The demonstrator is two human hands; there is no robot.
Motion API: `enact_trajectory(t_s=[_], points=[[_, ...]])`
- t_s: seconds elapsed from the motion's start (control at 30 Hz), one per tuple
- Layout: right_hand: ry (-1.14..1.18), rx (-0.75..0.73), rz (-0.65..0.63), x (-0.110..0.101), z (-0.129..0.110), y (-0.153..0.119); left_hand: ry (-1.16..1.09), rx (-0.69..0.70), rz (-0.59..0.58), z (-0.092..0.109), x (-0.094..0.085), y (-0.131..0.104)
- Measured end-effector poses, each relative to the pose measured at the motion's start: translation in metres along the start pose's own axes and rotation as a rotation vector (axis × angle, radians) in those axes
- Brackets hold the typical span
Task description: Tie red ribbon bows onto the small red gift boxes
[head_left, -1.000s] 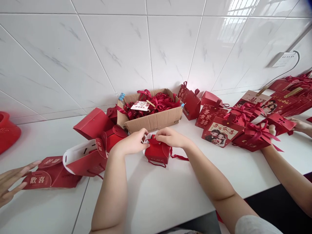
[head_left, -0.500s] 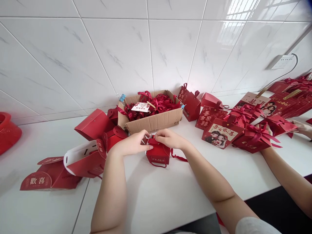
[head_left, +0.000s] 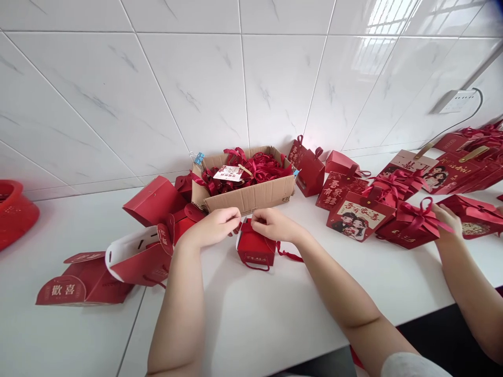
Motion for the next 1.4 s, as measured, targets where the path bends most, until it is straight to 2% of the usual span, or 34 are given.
enact_trajectory(t_s=[0.13,0.27,0.37,0.43,0.6,0.7,0.8,0.87,0.97,1.03,1.17,1.4], points=[[0.038,-0.098,0.030,-0.002,-0.008,-0.005,-0.139,0.029,0.054,0.007,0.000,0.001],[0.018,-0.132,0.097,-0.003,-0.011,-0.006,-0.235,0.083,-0.013,0.013,0.003,0.001],[-0.083,-0.159,0.062,0.001,-0.013,-0.006,-0.375,0.145,-0.017,0.019,0.002,-0.001],[-0.143,-0.171,0.032,0.003,-0.013,-0.006,-0.503,0.213,0.072,0.023,-0.005,-0.003],[-0.179,-0.151,0.012,0.006,-0.012,-0.006,-0.775,0.441,0.461,0.031,-0.038,-0.021],[-0.176,-0.141,-0.014,0.008,-0.012,-0.005,-0.866,0.620,0.559,0.037,-0.054,-0.034],[-0.150,-0.155,-0.048,0.001,-0.010,-0.008,-0.894,0.720,0.570,0.040,-0.060,-0.040],[-0.112,-0.130,-0.021,-0.015,-0.005,-0.012,-0.902,0.742,0.551,0.041,-0.059,-0.040],[-0.116,-0.001,0.065,-0.048,0.009,-0.023,-0.908,0.757,0.534,0.043,-0.057,-0.039],[-0.186,0.106,-0.015,-0.059,0.020,-0.030,-0.906,0.757,0.538,0.044,-0.056,-0.039],[-0.324,0.195,-0.216,-0.053,0.028,-0.035,-0.898,0.766,0.542,0.045,-0.054,-0.038],[-0.377,0.141,-0.293,-0.031,0.016,-0.026,-0.836,0.829,0.565,0.048,-0.053,-0.040]])
Point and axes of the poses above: each hand's wrist, its own y-axis towards the middle knuckle, its own x-axis out of the palm, z = x × y, the point moved 6 cm from there along y, towards the middle knuckle, and after that the axes turned 12 degrees about x, right-handed, at the moved point
